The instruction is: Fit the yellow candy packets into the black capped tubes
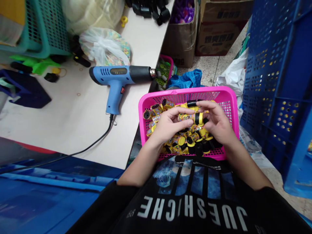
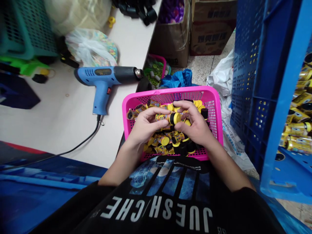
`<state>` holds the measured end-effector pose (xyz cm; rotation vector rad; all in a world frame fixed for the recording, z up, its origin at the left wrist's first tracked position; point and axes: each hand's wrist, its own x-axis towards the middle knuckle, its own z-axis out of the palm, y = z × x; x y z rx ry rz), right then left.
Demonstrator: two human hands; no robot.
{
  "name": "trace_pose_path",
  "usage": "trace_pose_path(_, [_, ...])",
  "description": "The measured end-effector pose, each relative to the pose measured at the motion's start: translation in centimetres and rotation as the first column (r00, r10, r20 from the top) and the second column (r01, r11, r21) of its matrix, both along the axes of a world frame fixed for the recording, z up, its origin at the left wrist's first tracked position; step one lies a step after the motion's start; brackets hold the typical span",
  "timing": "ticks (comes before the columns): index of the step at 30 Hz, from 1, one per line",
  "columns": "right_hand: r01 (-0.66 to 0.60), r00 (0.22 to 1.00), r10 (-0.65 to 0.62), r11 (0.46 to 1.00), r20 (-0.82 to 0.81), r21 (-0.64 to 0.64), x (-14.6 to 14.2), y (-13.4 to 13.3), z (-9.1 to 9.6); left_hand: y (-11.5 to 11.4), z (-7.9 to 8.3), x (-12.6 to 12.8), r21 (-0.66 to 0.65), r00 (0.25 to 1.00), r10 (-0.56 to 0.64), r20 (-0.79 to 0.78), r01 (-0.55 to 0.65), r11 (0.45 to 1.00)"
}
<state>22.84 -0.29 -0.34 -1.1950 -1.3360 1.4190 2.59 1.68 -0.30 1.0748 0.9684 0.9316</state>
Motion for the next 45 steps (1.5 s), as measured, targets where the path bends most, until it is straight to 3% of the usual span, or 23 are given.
trace_pose_path(3, [-0.069,0.964,0.007,0.972,-0.267,-0.226,-1.2,-0.6,-0.1,-0.3,0.2,0.2,0.016,1.000,-0.001,0.001,0.001,1.000])
trace_pose_path(6, [-0.135,0.895,0.008,0.958,-0.446,-0.252,-2.6,-1.3,-0.7,-0.7,0.4,0.2,0.017,0.998,0.002,-0.070,-0.001,1.000])
trace_pose_path(11, [-0.082,0.932,-0.003,0.973,-0.364,-0.217,-2.9,-1.4,-1.2,-1.1,0.5,0.1,0.052,0.993,0.015,-0.117,-0.009,0.999])
trace_pose_path(17, [-0.196,0.894,0.064,0.946,-0.444,-0.257,-1.9,-0.6,-0.6,-1.1,0.8,0.0,0.109,0.988,-0.023,-0.156,0.041,0.993])
trace_pose_path(22, [-0.234,0.869,0.076,0.934,-0.488,-0.270,-1.5,-0.4,-1.2,-1.1,1.0,0.1,0.202,0.988,-0.046,-0.148,0.076,0.976])
trace_pose_path(30, [-0.284,0.887,0.167,0.932,-0.432,-0.224,-1.2,0.4,-1.5,-1.4,0.7,0.2,0.232,0.991,-0.112,-0.074,0.127,0.964])
trace_pose_path(33, [-0.303,0.910,0.233,0.938,-0.343,-0.167,-0.7,1.5,-0.5,-1.0,1.3,-0.1,0.284,0.990,-0.109,-0.091,0.131,0.950])
trace_pose_path(36, [-0.267,0.952,0.243,0.957,-0.183,-0.117,0.5,3.0,0.9,-0.1,2.3,-1.9,0.310,0.978,0.016,-0.207,0.049,0.950])
trace_pose_path(39, [-0.118,0.973,0.118,0.993,0.198,-0.013,1.9,3.8,1.5,0.6,2.7,-5.0,0.361,0.921,0.161,-0.355,-0.024,0.932])
trace_pose_path(40, [-0.137,0.919,0.124,0.991,0.374,0.009,2.2,3.7,1.4,0.7,2.5,-6.0,0.395,0.890,0.186,-0.417,-0.007,0.919])
trace_pose_path(42, [-0.286,0.729,0.249,0.957,0.638,-0.047,2.6,3.0,0.8,0.8,1.7,-7.6,0.457,0.820,0.215,-0.531,0.063,0.887])
trace_pose_path(44, [-0.436,0.572,0.409,0.886,0.711,-0.158,2.5,1.9,-0.1,0.7,0.5,-8.3,0.470,0.766,0.216,-0.606,0.126,0.874])
trace_pose_path(45, [-0.478,0.541,0.458,0.858,0.705,-0.190,2.4,1.4,-0.5,0.6,-0.1,-8.4,0.463,0.748,0.209,-0.629,0.145,0.874])
